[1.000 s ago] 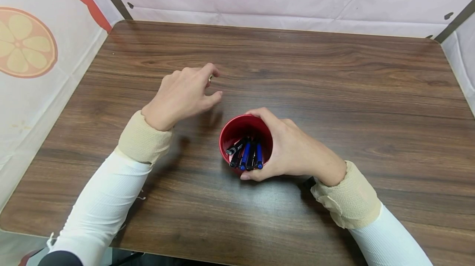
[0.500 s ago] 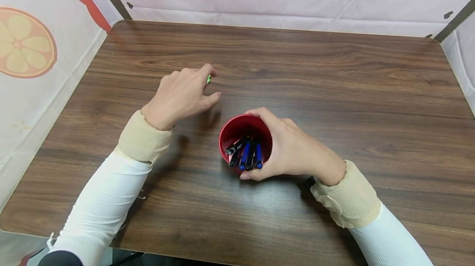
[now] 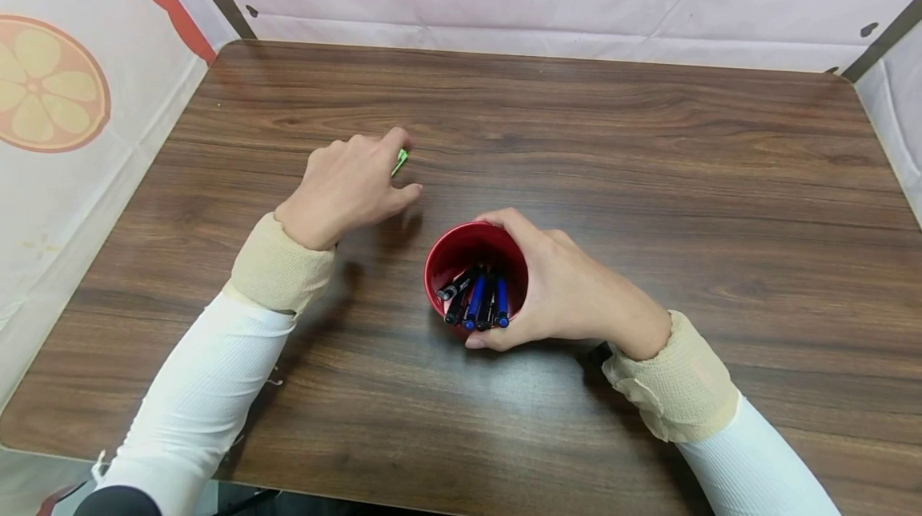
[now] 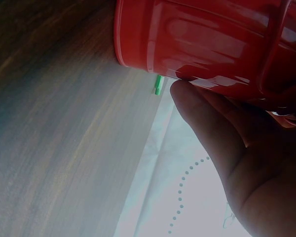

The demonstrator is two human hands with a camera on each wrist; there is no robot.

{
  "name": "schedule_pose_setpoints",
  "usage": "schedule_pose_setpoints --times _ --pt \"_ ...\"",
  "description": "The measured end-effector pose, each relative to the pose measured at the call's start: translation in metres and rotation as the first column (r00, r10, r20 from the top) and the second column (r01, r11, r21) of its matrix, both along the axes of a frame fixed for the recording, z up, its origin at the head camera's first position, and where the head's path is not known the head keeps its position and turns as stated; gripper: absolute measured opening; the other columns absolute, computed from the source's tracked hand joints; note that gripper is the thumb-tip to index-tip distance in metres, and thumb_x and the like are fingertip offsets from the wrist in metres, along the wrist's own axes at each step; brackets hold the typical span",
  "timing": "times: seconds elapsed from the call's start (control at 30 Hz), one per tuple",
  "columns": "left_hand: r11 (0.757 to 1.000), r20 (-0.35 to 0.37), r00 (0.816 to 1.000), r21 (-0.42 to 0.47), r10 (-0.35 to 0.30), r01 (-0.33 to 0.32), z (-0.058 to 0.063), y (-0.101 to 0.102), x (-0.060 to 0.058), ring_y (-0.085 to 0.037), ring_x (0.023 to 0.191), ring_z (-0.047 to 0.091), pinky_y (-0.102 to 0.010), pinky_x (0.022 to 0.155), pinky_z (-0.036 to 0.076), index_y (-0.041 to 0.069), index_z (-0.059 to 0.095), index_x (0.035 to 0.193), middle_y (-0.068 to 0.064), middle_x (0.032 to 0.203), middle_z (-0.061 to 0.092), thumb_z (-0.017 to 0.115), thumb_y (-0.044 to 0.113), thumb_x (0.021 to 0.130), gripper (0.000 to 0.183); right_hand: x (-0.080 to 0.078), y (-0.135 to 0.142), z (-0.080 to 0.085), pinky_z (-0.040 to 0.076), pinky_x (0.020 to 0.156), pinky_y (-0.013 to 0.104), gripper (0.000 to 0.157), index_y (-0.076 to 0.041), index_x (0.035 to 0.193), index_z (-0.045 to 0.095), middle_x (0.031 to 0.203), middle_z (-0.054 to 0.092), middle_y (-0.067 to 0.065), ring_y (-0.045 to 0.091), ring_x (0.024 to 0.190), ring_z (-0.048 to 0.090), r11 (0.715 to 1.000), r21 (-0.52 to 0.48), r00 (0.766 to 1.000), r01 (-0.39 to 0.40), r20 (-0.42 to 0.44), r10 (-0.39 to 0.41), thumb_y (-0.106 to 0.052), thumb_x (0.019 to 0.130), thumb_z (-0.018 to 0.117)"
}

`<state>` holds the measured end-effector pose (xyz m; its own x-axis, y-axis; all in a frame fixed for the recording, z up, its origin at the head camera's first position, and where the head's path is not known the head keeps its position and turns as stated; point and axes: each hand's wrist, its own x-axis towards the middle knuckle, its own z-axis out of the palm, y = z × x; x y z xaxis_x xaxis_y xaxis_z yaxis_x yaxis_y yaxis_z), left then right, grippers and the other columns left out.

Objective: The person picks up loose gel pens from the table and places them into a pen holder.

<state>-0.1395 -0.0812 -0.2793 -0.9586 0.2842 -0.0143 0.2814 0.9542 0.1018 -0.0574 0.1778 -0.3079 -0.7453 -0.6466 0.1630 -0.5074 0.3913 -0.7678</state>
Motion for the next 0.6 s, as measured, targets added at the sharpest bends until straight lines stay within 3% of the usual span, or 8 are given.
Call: schedule_pose_setpoints --times 0.6 --pt "0.999 0.066 0.997 -0.030 0.033 -0.031 -0.0033 -0.0041 -0.0047 -0.038 0.075 0.065 -0.053 0.058 0.050 0.008 0.053 0.108 -0.012 0.083 0.063 0.072 0.035 0.086 0.040 -0.0010 -0.0003 -0.0015 0.053 0.092 0.038 0.099 -0.018 0.138 0.045 0.126 0.064 -0.008 0.010 0.113 0.062 1.000 0.000 1.000 0.004 -0.014 -0.004 -0.041 0.057 0.099"
